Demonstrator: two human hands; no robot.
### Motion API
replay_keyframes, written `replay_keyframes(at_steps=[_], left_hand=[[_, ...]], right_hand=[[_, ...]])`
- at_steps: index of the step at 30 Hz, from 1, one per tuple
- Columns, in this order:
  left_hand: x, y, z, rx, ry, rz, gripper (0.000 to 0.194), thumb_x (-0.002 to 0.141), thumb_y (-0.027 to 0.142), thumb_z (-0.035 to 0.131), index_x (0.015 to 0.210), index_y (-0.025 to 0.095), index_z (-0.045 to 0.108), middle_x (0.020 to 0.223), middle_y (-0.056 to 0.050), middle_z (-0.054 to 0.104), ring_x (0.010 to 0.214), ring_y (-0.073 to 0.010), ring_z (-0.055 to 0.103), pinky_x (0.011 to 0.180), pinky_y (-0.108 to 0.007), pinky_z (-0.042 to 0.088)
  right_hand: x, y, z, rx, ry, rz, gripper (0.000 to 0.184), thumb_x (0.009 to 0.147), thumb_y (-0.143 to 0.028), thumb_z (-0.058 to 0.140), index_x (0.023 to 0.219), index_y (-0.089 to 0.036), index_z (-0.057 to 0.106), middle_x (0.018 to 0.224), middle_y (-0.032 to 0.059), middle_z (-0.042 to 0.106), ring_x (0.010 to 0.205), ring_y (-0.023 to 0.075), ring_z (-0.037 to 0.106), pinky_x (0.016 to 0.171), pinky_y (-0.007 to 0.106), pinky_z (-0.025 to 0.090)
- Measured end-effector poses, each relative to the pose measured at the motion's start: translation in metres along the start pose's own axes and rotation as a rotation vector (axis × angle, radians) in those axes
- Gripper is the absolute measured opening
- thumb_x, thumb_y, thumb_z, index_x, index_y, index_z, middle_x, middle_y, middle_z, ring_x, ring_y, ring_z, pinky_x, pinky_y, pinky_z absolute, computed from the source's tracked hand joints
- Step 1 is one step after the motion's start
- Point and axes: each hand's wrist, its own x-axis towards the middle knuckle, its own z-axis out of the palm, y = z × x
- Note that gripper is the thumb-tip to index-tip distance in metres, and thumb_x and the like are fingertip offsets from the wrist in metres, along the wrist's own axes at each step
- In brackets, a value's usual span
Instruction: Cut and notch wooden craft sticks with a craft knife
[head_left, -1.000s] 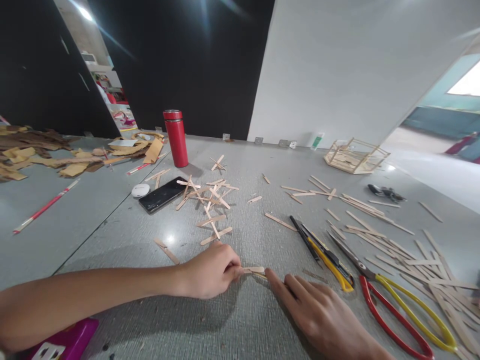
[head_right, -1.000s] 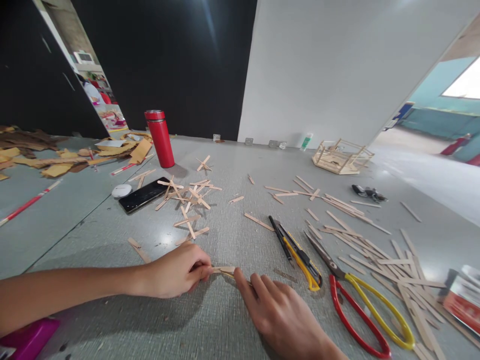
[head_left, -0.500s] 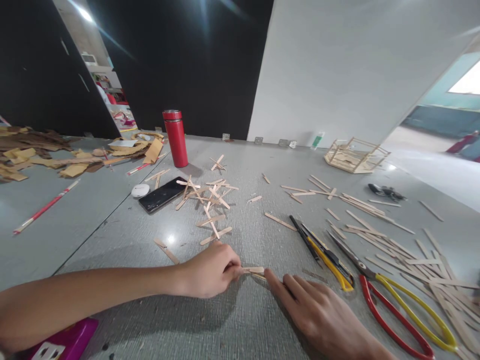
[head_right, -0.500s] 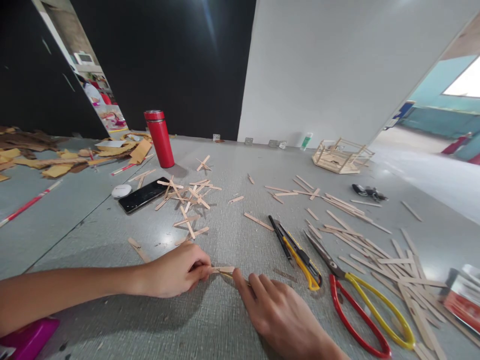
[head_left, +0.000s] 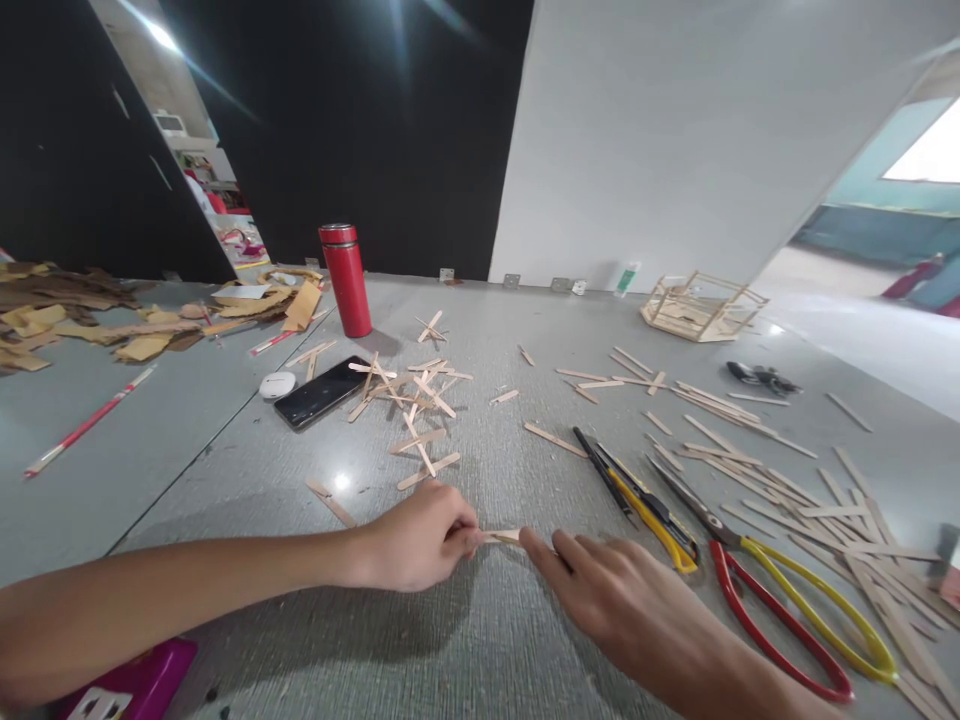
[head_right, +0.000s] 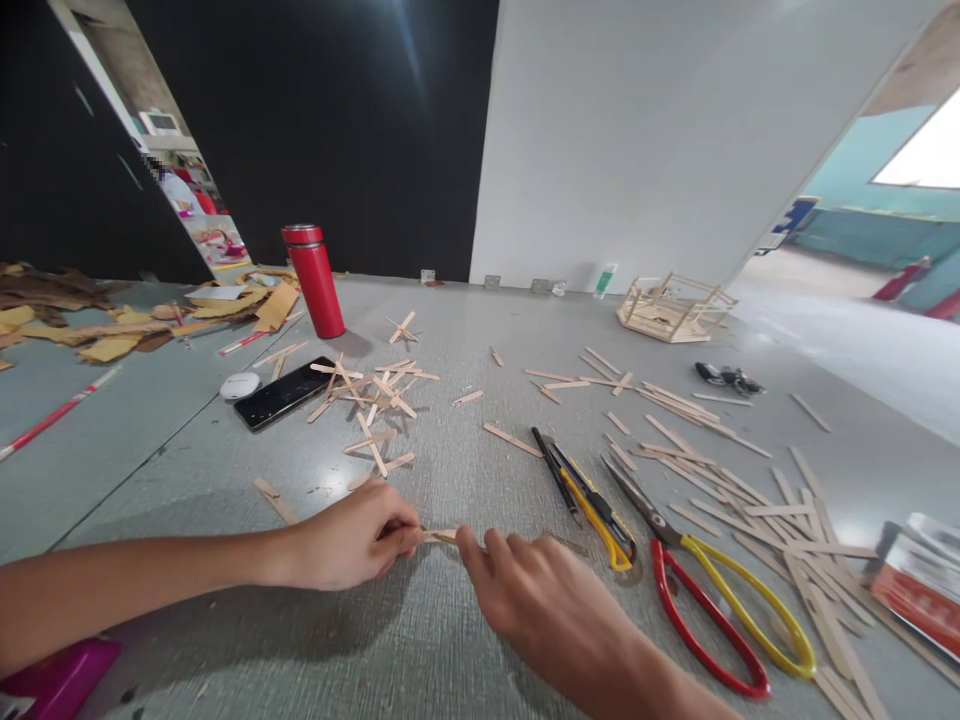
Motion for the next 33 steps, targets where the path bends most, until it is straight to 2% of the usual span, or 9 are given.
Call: replay_keyframes(at_steps=[4,11,18,26,33], left_hand=[[0.002,-0.003,0.002,0.007,-0.003,0.002,0.038,0.098,0.026,0.052,0.063,0.016,0.062,0.049,0.004,0.051,0.046,-0.0108,0.046,0.051,-0.024,0.032],[0.002,-0.005,0.002,0.021,0.005,0.009,0.033,0.095,0.020,0.053,0.063,0.017,0.062,0.051,0.004,0.050,0.048,-0.0106,0.043,0.051,-0.025,0.030],[0.001,-0.002,0.001,0.028,0.013,0.023,0.035,0.095,0.020,0.051,0.061,0.017,0.059,0.050,0.005,0.046,0.047,-0.0106,0.040,0.050,-0.025,0.029],[0.002,-0.004,0.002,0.023,0.008,0.031,0.037,0.096,0.021,0.052,0.061,0.016,0.060,0.049,0.005,0.044,0.048,-0.0104,0.038,0.051,-0.025,0.029],[0.001,-0.003,0.001,0.015,-0.013,0.014,0.036,0.097,0.022,0.050,0.062,0.017,0.059,0.050,0.004,0.050,0.045,-0.0101,0.043,0.050,-0.024,0.031]], right_hand=[[-0.015,-0.014,0.009,-0.070,0.095,-0.025,0.039,0.091,0.002,0.046,0.128,0.008,0.055,0.069,0.0051,0.066,0.052,0.0216,0.064,0.045,0.036,0.043],[-0.026,-0.011,0.011,0.071,0.066,0.096,0.048,0.088,0.007,0.033,0.131,0.002,0.053,0.081,0.0073,0.068,0.059,0.0179,0.069,0.052,0.031,0.056],[-0.024,-0.010,0.014,0.141,0.065,0.065,0.043,0.095,-0.001,0.035,0.135,0.004,0.049,0.079,0.0069,0.066,0.059,0.0189,0.066,0.052,0.032,0.057],[-0.021,-0.017,0.015,0.135,0.049,0.085,0.055,0.082,0.005,0.042,0.137,0.004,0.048,0.083,0.0085,0.067,0.064,0.0218,0.069,0.054,0.034,0.059],[-0.022,-0.014,0.016,0.125,0.043,0.091,0.054,0.083,0.004,0.043,0.136,0.003,0.049,0.082,0.0064,0.066,0.062,0.0199,0.069,0.053,0.033,0.058]])
